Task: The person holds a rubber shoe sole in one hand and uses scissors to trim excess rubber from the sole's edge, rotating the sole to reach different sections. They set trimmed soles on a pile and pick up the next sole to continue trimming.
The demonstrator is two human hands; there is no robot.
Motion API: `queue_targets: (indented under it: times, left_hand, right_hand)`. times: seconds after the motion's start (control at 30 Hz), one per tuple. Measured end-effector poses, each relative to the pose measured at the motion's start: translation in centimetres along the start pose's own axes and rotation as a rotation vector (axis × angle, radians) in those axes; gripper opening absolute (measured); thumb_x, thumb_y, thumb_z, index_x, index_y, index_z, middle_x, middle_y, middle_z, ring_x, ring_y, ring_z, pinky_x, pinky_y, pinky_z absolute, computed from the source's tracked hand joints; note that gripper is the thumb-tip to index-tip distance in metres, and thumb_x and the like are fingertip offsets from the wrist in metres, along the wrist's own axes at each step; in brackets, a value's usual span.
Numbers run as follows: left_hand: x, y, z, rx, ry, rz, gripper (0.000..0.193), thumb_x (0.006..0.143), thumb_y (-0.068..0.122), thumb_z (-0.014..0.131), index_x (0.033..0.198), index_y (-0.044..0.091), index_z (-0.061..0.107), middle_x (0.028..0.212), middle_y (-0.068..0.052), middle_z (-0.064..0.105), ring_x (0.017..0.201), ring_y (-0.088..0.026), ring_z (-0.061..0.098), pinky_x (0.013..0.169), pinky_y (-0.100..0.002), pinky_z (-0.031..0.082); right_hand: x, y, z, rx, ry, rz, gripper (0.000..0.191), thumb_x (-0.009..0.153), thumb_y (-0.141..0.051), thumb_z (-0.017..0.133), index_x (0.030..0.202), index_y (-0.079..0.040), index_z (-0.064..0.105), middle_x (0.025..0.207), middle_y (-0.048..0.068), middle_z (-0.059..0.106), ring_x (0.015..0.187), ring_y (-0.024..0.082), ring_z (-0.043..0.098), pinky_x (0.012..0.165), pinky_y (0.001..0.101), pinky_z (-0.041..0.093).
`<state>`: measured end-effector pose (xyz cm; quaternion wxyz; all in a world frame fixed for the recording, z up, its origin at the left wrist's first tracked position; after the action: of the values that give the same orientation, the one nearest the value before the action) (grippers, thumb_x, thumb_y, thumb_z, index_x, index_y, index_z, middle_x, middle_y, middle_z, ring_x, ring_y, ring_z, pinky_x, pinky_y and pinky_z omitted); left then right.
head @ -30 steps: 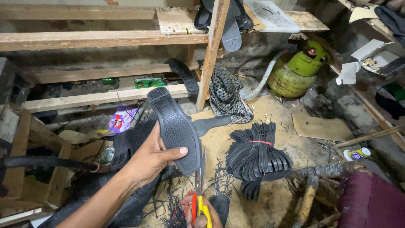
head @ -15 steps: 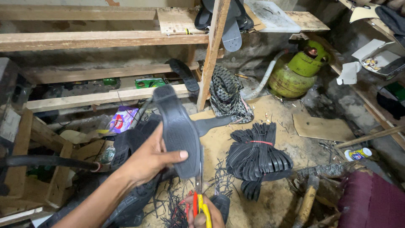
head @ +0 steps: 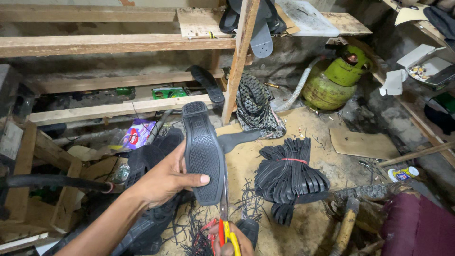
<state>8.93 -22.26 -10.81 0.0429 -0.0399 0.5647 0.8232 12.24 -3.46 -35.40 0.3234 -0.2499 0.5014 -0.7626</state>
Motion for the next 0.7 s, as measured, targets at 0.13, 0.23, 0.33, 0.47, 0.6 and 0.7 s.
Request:
queue_targets:
  times: [0.13,0.23,0.33,0.47,0.6,0.7]
  left_hand:
    - [-0.1,0.3,0.0,-0.029,-0.021,0.039,0.094,0.076,-0.008,0.075,0.156,0.017,0.032,0.126,-0.004,0.067,0.110,-0.014,0.068,0.092,-0.033,0.059]
    - [0.1,-0.6,-0.7,-0.029,0.015,-0.039,0.093,0.076,-0.007,0.074,0.156,0.018,0.033,0.121,-0.008,0.067,0.106,-0.019,0.068,0.088,-0.041,0.060]
    - [0.3,-1.1,-0.7,-0.067,0.001,-0.063,0.096,0.076,-0.006,0.074,0.158,0.020,0.031,0.122,-0.008,0.066,0.107,-0.022,0.066,0.087,-0.044,0.057]
    - [0.0,-1.6,0.2,0.093,-0.064,-0.034,0.096,0.075,-0.004,0.078,0.156,0.017,0.032,0.129,-0.004,0.066,0.117,-0.017,0.064,0.097,-0.038,0.053]
    - [0.0,-1.5,0.5,0.066,-0.119,-0.025,0.095,0.075,-0.002,0.079,0.157,0.014,0.032,0.132,-0.005,0.064,0.121,-0.017,0.061,0.103,-0.037,0.050]
    - [-0.1,-1.3,0.2,0.059,-0.127,-0.050,0.098,0.075,-0.002,0.079,0.159,0.013,0.032,0.131,-0.007,0.064,0.120,-0.018,0.061,0.103,-0.039,0.050]
  right_hand:
    - [0.1,2.0,-0.7,-0.007,-0.057,0.019,0.077,0.087,-0.055,0.075,0.123,0.011,0.056,0.071,0.006,0.061,0.064,0.015,0.059,0.067,0.0321,0.049]
    - [0.5,0.3,-0.5,-0.067,-0.075,-0.144,0.074,0.097,-0.052,0.074,0.126,0.014,0.060,0.081,0.007,0.061,0.076,0.017,0.061,0.087,0.0350,0.052]
    - [0.9,0.1,0.8,0.022,-0.101,-0.012,0.075,0.095,-0.055,0.074,0.127,0.011,0.056,0.073,0.008,0.062,0.071,0.019,0.064,0.090,0.0342,0.052]
    - [0.2,-1.5,0.5,-0.064,0.142,0.101,0.091,0.082,-0.073,0.065,0.127,0.006,0.062,0.067,0.003,0.058,0.057,0.012,0.055,0.053,0.0276,0.044]
    - [0.5,-2.8,1.9,0.029,0.055,0.105,0.094,0.077,-0.075,0.069,0.129,0.004,0.059,0.070,0.002,0.057,0.059,0.012,0.054,0.054,0.0269,0.042]
    - [0.6,-3.0,1.3,-0.016,0.064,0.066,0.091,0.080,-0.073,0.071,0.126,0.005,0.061,0.069,0.003,0.056,0.062,0.012,0.053,0.057,0.0268,0.043]
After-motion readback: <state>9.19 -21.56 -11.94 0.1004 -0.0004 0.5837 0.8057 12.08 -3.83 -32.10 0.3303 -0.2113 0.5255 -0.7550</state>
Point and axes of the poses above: each hand's wrist, its own x-axis towards the middle knuckle, its own z-axis out of the palm, y = z × x, the point moved 10 cm from there along x, towards the middle knuckle
